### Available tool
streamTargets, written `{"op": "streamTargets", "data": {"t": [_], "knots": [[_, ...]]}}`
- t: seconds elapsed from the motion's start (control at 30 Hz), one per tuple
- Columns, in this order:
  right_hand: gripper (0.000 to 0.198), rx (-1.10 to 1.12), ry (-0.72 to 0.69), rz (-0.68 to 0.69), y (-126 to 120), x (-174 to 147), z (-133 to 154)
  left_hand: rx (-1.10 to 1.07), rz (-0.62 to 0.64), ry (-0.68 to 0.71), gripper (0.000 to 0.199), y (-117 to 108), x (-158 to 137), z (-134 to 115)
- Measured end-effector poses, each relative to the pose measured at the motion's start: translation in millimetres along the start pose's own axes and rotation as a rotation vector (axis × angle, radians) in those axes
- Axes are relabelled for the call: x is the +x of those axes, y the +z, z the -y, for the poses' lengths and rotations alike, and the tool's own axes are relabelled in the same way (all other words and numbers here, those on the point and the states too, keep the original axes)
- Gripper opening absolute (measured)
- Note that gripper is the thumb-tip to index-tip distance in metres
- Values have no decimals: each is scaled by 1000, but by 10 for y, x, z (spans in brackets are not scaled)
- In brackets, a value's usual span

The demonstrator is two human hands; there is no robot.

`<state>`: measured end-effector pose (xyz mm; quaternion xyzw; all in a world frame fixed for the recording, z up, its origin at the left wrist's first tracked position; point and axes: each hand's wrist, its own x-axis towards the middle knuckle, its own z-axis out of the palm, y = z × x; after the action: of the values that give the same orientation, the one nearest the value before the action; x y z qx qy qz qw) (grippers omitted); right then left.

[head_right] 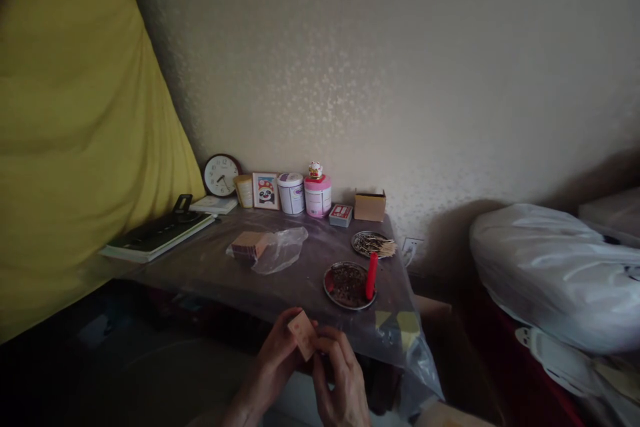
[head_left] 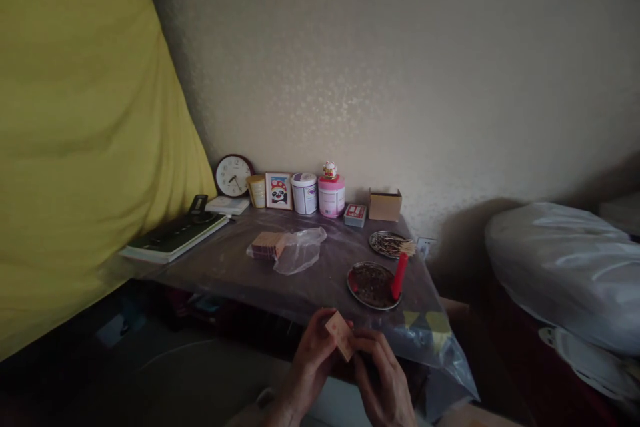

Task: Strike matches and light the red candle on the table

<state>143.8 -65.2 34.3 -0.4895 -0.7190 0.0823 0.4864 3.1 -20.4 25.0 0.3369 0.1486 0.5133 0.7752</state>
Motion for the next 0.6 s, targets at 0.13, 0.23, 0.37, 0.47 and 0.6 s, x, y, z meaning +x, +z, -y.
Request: {"op": "streamTargets", "data": {"t": [0.13,0.23,0.37,0.47,0.6], "knots": [[16,16,-5,6,5,-3,-1,12,-11,-9,35,30,-14,-30],[19,10,-13,28,-11,-6,16,4,-17,-2,34,36,-18,-33],[25,-17,-25,50,-27,1,18,-26,-16,-14,41,16,0,-17],[21,-31,-28,41,-22,-2,-19,-7,-49,-29,44,14,19,-8],[18,-15,-12,21,-9,-4,-67,34,-66,-14,39,35,23,1]]}}
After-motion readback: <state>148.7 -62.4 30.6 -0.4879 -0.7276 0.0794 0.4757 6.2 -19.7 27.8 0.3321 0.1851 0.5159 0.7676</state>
